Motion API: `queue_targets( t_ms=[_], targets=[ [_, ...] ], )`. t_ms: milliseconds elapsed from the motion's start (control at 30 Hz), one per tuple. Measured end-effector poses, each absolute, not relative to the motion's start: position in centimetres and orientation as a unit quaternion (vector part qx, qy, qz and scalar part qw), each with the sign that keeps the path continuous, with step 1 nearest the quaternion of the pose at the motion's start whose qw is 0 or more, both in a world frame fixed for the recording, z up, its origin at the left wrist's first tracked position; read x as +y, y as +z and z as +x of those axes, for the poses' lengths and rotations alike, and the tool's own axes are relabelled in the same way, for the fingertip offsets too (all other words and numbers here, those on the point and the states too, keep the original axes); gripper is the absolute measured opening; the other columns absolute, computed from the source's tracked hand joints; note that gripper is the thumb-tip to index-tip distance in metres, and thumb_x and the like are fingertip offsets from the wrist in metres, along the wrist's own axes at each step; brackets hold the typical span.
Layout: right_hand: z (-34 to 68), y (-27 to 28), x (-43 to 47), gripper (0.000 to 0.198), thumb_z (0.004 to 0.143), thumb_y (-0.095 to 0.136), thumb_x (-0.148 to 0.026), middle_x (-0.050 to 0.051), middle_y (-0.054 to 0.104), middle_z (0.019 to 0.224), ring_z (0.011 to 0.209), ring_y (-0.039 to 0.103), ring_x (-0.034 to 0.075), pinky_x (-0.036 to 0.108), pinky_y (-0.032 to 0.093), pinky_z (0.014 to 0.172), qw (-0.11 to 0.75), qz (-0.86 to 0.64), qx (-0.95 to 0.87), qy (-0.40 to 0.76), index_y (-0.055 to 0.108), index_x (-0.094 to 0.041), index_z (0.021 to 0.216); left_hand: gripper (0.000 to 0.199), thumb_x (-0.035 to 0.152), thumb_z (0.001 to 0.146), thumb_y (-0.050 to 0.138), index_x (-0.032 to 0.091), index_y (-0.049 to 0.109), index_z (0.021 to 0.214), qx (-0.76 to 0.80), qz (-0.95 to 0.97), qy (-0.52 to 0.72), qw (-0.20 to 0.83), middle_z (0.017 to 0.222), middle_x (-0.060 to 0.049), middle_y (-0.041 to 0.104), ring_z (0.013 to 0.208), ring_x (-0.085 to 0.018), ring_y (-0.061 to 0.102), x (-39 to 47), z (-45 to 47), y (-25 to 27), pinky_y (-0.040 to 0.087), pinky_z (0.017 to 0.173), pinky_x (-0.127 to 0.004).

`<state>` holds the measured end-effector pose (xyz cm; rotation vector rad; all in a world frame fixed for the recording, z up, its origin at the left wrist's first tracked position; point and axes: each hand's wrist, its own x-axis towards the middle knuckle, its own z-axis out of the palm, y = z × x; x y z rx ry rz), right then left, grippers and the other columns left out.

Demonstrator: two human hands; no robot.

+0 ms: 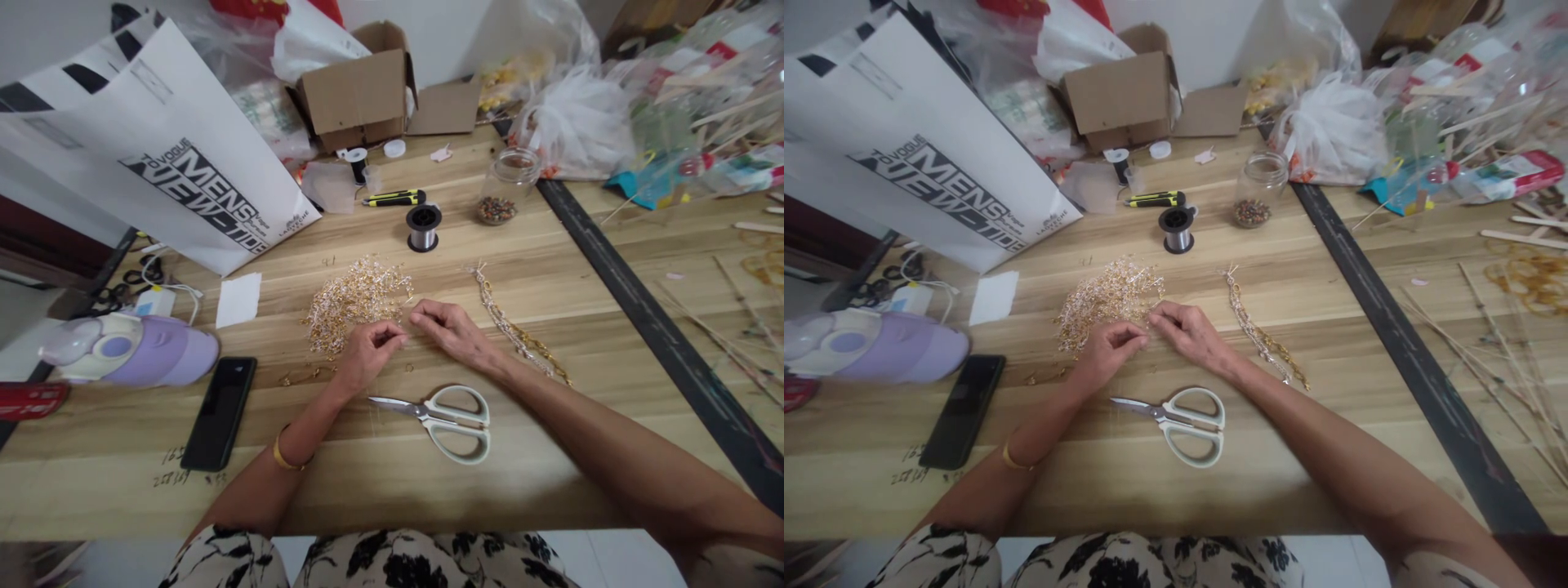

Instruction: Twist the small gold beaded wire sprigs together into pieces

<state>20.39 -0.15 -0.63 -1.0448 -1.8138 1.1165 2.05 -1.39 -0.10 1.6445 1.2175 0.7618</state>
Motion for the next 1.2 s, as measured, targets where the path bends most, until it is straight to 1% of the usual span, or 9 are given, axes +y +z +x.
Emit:
queue_targets(
  t_ms=[200, 333, 500, 567, 700, 767, 833, 967, 1200],
  targets=[
    [20.7, -0.8, 0.1, 0.036, 0.093, 0.041, -0.036, -0.003, 0.045, 0.058, 0.054, 0.040, 0.010, 0.024, 0.032, 0.056, 0.383, -0.436, -0.679, 0.449, 0.051, -0.016, 0.066, 0.018, 0.029, 0.076, 0.062, 0.014, 0.062, 0.067, 0.498, 0.641, 0.319, 0.490, 0.058, 0.001, 0.057, 0.053, -0.009, 0.046, -1.2, 2.0, 0.3, 0.036, 0.053, -0.021],
    [20.8, -1.1, 0.2, 0.032, 0.093, 0.042, -0.039, 0.000, 0.051, 0.062, 0.057, 0.044, 0.012, 0.024, 0.034, 0.054, 0.431, -0.476, -0.653, 0.402, 0.059, -0.015, 0.080, 0.020, 0.032, 0.076, 0.063, 0.014, 0.062, 0.068, 0.507, 0.612, 0.326, 0.512, 0.059, 0.001, 0.058, 0.052, -0.008, 0.046, -1.2, 1.8, 0.3, 0.036, 0.051, -0.021],
    [20.5, -1.2, -0.6, 0.017, 0.092, 0.046, -0.029, 0.004, 0.057, 0.075, 0.059, 0.048, 0.012, 0.026, 0.039, 0.056, 0.492, -0.475, -0.679, 0.268, 0.057, -0.016, 0.094, 0.018, 0.030, 0.075, 0.064, 0.014, 0.063, 0.068, 0.514, 0.596, 0.344, 0.512, 0.060, 0.001, 0.059, 0.053, -0.008, 0.048, -1.2, 1.7, 0.5, 0.038, 0.052, -0.020],
    [20.3, -1.3, -1.0, 0.013, 0.092, 0.046, -0.024, 0.007, 0.060, 0.083, 0.065, 0.053, 0.014, 0.027, 0.043, 0.060, 0.478, -0.432, -0.729, 0.233, 0.056, -0.017, 0.095, 0.018, 0.029, 0.075, 0.064, 0.013, 0.063, 0.067, 0.513, 0.595, 0.354, 0.507, 0.060, 0.001, 0.059, 0.053, -0.008, 0.048, -1.2, 1.7, 0.6, 0.038, 0.053, -0.020],
    [19.9, -1.8, -1.4, 0.017, 0.093, 0.043, -0.020, 0.012, 0.060, 0.105, 0.096, 0.059, 0.020, 0.032, 0.050, 0.078, 0.414, -0.338, -0.821, 0.202, 0.056, -0.018, 0.103, 0.017, 0.029, 0.074, 0.064, 0.013, 0.064, 0.068, 0.515, 0.590, 0.356, 0.511, 0.060, 0.001, 0.058, 0.053, -0.008, 0.047, -1.3, 1.7, 0.7, 0.038, 0.052, -0.020],
    [19.9, -2.1, -1.4, 0.020, 0.094, 0.041, -0.020, 0.013, 0.059, 0.111, 0.098, 0.059, 0.020, 0.032, 0.052, 0.079, 0.386, -0.335, -0.837, 0.195, 0.055, -0.018, 0.108, 0.016, 0.029, 0.075, 0.064, 0.013, 0.064, 0.069, 0.513, 0.589, 0.352, 0.516, 0.059, 0.001, 0.058, 0.053, -0.009, 0.048, -1.4, 1.7, 0.6, 0.038, 0.052, -0.021],
    [19.9, -2.3, -1.4, 0.021, 0.095, 0.040, -0.020, 0.013, 0.059, 0.110, 0.096, 0.060, 0.020, 0.032, 0.052, 0.078, 0.370, -0.340, -0.843, 0.192, 0.055, -0.018, 0.109, 0.017, 0.029, 0.076, 0.063, 0.013, 0.063, 0.069, 0.509, 0.591, 0.349, 0.519, 0.059, 0.001, 0.058, 0.053, -0.009, 0.048, -1.4, 1.7, 0.6, 0.039, 0.053, -0.021],
    [20.0, -2.5, -1.3, 0.019, 0.095, 0.041, -0.021, 0.011, 0.062, 0.096, 0.086, 0.060, 0.020, 0.032, 0.051, 0.076, 0.361, -0.344, -0.844, 0.197, 0.058, -0.017, 0.103, 0.018, 0.030, 0.075, 0.065, 0.013, 0.064, 0.068, 0.502, 0.590, 0.353, 0.524, 0.059, 0.001, 0.058, 0.053, -0.009, 0.049, -1.4, 1.7, 0.5, 0.040, 0.053, -0.020],
    [19.8, -2.2, -1.2, 0.014, 0.092, 0.043, -0.020, 0.007, 0.061, 0.081, 0.072, 0.056, 0.017, 0.028, 0.044, 0.068, 0.392, -0.355, -0.813, 0.243, 0.057, -0.017, 0.093, 0.018, 0.032, 0.075, 0.066, 0.014, 0.065, 0.072, 0.504, 0.581, 0.363, 0.526, 0.062, 0.001, 0.060, 0.055, -0.009, 0.051, -1.4, 1.7, 0.5, 0.043, 0.056, -0.021]
  ],
)
